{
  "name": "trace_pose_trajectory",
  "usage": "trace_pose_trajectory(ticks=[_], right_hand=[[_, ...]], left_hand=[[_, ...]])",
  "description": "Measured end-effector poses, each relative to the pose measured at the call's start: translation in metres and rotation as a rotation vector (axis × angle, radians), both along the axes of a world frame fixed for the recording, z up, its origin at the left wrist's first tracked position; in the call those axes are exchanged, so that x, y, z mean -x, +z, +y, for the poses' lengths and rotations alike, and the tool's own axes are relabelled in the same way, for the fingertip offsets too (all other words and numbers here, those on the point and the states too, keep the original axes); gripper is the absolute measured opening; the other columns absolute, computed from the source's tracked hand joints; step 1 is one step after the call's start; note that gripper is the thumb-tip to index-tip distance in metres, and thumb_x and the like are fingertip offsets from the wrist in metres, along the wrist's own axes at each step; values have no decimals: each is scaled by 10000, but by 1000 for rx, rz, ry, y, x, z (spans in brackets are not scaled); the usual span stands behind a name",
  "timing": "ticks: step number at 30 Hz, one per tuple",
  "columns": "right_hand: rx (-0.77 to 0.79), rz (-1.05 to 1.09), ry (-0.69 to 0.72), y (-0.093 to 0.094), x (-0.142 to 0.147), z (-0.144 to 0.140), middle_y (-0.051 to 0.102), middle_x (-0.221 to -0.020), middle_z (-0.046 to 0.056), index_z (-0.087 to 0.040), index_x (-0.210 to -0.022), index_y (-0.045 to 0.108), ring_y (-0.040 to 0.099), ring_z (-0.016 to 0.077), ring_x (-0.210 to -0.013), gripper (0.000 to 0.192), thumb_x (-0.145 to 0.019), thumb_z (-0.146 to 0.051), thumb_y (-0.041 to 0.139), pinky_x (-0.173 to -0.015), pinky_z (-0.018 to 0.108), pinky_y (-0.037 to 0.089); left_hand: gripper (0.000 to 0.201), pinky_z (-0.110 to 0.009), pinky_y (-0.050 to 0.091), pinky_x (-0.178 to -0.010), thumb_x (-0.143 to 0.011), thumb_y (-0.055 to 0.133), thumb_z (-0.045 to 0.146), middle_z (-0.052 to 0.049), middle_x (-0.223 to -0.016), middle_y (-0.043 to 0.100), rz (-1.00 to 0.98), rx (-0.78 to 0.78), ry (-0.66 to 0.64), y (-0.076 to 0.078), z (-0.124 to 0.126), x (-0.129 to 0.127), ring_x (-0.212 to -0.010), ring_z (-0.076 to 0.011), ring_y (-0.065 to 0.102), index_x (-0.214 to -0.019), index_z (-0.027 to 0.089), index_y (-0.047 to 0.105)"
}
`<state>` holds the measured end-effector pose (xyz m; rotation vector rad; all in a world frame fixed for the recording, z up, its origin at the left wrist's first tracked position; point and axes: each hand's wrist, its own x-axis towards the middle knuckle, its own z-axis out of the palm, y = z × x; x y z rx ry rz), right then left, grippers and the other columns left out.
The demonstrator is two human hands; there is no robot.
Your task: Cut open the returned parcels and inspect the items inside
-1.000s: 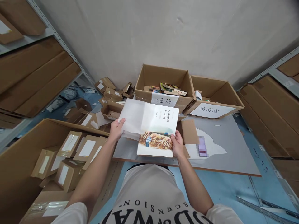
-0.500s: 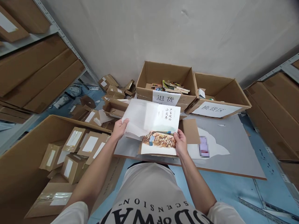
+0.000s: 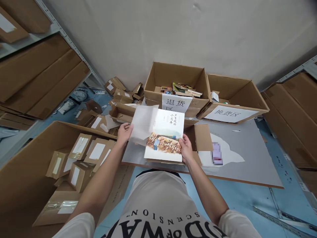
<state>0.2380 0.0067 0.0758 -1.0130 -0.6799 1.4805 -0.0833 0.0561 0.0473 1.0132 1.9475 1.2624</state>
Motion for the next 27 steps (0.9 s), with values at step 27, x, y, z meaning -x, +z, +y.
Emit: trace_pose_trajectory(ticks=[27], right_hand=[[-99,-68,207,22,92,52,376,-1487,92,-274,-1363,415,440,240,-1306,752,-706,-462,729,-1042,415,409]], left_hand=[[686,-335,575,-677,-575,816,413,-84,-942,708,-547,-60,-84,74,-75,-3,-767,-214,695,-1151,160,542]])
